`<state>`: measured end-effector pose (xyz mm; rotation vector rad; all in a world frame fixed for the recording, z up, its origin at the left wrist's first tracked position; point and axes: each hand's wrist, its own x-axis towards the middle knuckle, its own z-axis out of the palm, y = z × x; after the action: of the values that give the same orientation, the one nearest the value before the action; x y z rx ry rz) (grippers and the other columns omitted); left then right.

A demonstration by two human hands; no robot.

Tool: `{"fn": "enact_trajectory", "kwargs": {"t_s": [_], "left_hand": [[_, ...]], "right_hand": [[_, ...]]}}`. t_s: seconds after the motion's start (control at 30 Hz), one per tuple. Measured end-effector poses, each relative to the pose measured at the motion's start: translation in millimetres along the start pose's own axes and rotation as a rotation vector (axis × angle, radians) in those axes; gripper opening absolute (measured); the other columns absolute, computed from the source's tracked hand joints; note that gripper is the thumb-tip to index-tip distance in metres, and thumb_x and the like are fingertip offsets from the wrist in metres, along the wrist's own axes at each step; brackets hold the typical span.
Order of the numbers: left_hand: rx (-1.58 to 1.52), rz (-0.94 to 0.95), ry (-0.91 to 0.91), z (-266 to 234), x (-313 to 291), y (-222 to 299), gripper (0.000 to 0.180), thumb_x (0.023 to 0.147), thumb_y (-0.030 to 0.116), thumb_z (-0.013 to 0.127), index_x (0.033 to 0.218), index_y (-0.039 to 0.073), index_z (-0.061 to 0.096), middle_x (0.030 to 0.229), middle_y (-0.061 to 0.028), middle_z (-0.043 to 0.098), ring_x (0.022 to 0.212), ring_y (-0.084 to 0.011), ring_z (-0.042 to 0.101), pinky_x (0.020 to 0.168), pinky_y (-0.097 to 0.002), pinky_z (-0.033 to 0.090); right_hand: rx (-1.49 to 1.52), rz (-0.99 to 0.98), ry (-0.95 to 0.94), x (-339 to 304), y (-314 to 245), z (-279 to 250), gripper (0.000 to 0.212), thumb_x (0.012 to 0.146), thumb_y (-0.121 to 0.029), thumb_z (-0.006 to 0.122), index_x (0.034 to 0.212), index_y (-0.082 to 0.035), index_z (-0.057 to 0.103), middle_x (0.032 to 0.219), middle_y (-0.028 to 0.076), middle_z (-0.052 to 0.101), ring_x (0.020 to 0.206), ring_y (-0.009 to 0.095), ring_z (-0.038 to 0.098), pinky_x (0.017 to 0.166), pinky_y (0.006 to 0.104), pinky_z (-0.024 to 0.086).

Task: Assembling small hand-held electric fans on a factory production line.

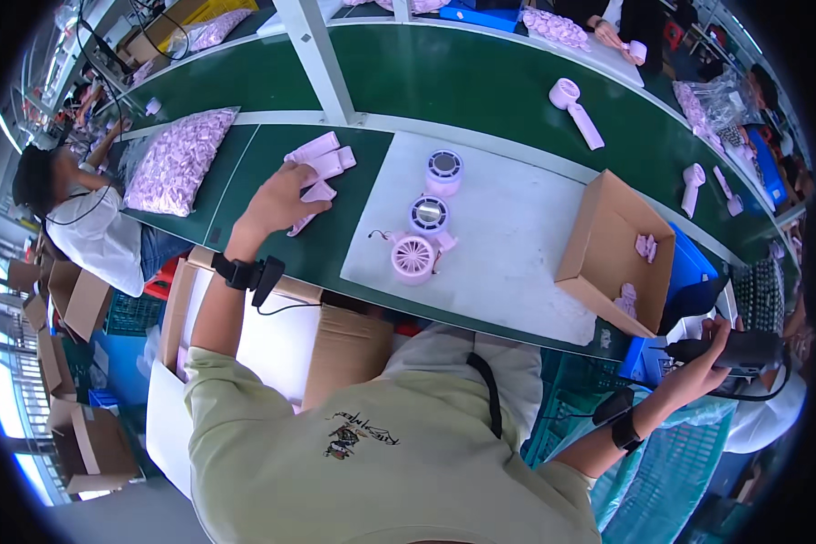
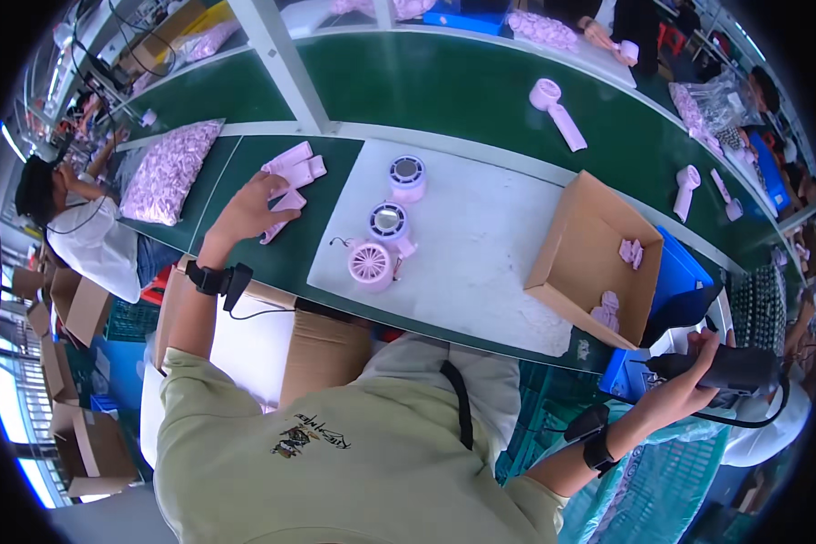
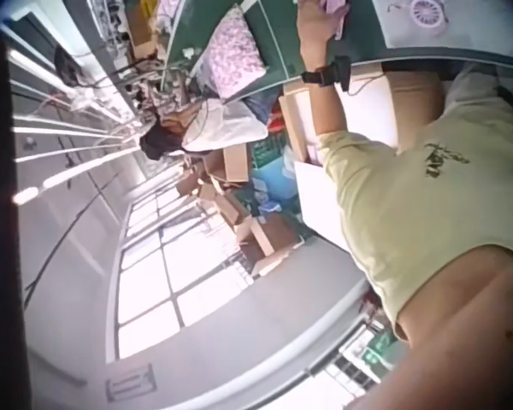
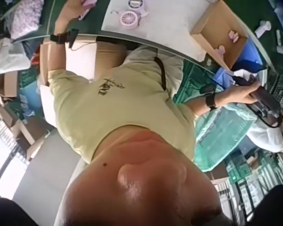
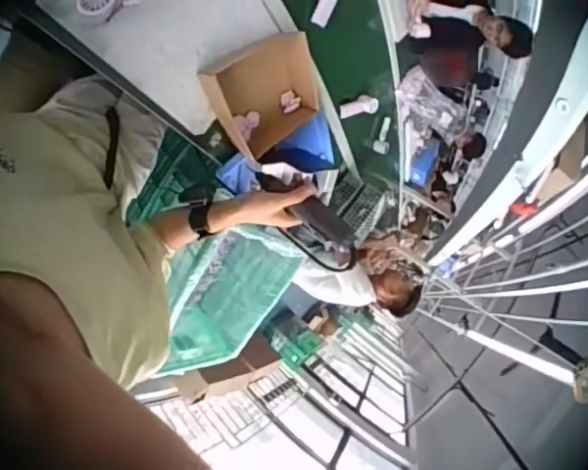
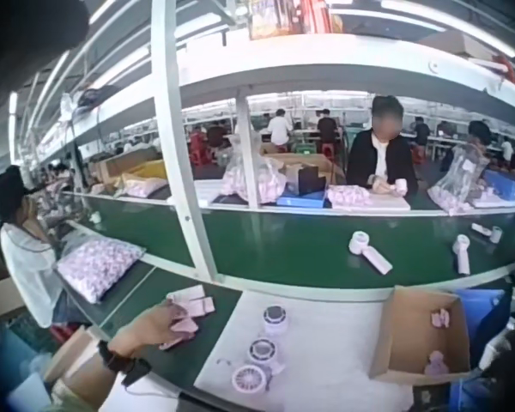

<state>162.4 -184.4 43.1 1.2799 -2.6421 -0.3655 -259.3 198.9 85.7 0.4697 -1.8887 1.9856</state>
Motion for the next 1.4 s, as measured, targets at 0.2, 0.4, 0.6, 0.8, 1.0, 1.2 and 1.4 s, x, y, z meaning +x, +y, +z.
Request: {"fn": "enact_trajectory", "kwargs": {"t_s": [0.2, 0.4, 0.6, 0.8, 1.0, 1.2, 1.4], "left_hand": [[-0.146, -0.126, -0.042, 13, -13, 10, 0.042, 0.072, 0.018, 0.075, 0.11, 0.003, 0.062, 0.103, -0.0174, 0.061, 0.098, -0.0354, 0.06, 0.085, -0.0384, 0.048], [-0.266, 0.154, 0.025, 2, -24, 41, 0.045, 0.064, -0.002, 0.067, 0.109, 0.003, 0.061, 0.111, -0.0166, 0.059, 0.109, -0.0356, 0.054, 0.095, -0.0404, 0.044], [-0.101, 0.293, 0.08, 30, -41, 25, 0.045, 0.069, -0.011, 0.054, 0.111, 0.002, 0.062, 0.122, -0.0165, 0.057, 0.126, -0.0375, 0.045, 0.116, -0.0478, 0.024], [-0.189, -0.066, 0.436, 39, -41, 38, 0.026, 0.083, 0.005, 0.06, 0.109, 0.005, 0.062, 0.112, -0.0167, 0.058, 0.11, -0.0382, 0.054, 0.097, -0.0465, 0.042], [-0.226, -0.216, 0.335, 51, -24, 37, 0.026, 0.082, 0.011, 0.068, 0.106, 0.007, 0.061, 0.107, -0.0181, 0.054, 0.1, -0.039, 0.056, 0.082, -0.046, 0.048], [-0.13, -0.082, 0.395, 70, -11, -5, 0.034, 0.079, 0.008, 0.069, 0.111, 0.004, 0.057, 0.113, -0.0203, 0.05, 0.093, -0.0389, 0.059, 0.076, -0.0437, 0.05], [-0.467, 0.01, 0.557, 41, -26, 18, 0.037, 0.082, 0.007, 0.068, 0.114, -0.001, 0.053, 0.111, -0.0187, 0.058, 0.083, -0.0281, 0.063, 0.07, -0.0371, 0.052]], "right_hand": [[-0.21, -0.165, 0.181, -8, -4, 2, 0.045, 0.092, -0.021, 0.064, 0.126, 0.006, 0.052, 0.109, 0.014, 0.062, 0.096, 0.02, 0.058, 0.091, 0.0328, 0.046], [-0.447, -0.526, 0.424, -63, -12, 12, 0.038, 0.093, -0.013, 0.061, 0.124, 0.006, 0.048, 0.115, 0.016, 0.058, 0.101, 0.025, 0.057, 0.091, 0.0366, 0.047], [-0.169, -0.566, -0.974, -114, -60, 139, 0.032, 0.082, -0.001, 0.063, 0.113, -0.006, 0.062, 0.119, 0.014, 0.059, 0.11, 0.032, 0.056, 0.091, 0.0395, 0.047], [-0.112, -0.864, -1.449, -148, -21, 218, 0.051, 0.078, -0.004, 0.066, 0.127, -0.011, 0.051, 0.127, 0.01, 0.051, 0.106, 0.031, 0.058, 0.087, 0.0411, 0.05], [-0.222, -0.67, -1.632, -128, -36, 215, 0.048, 0.075, -0.01, 0.07, 0.121, -0.011, 0.054, 0.112, 0.01, 0.053, 0.094, 0.032, 0.062, 0.079, 0.0419, 0.051], [-0.422, -0.44, -1.397, -95, -48, 165, 0.044, 0.073, -0.018, 0.074, 0.113, -0.009, 0.059, 0.103, 0.01, 0.055, 0.088, 0.032, 0.063, 0.077, 0.0432, 0.051], [-0.589, -0.349, -1.359, -85, -16, 141, 0.047, 0.074, -0.023, 0.074, 0.115, -0.007, 0.06, 0.103, 0.012, 0.058, 0.089, 0.033, 0.063, 0.08, 0.0428, 0.051]]}}
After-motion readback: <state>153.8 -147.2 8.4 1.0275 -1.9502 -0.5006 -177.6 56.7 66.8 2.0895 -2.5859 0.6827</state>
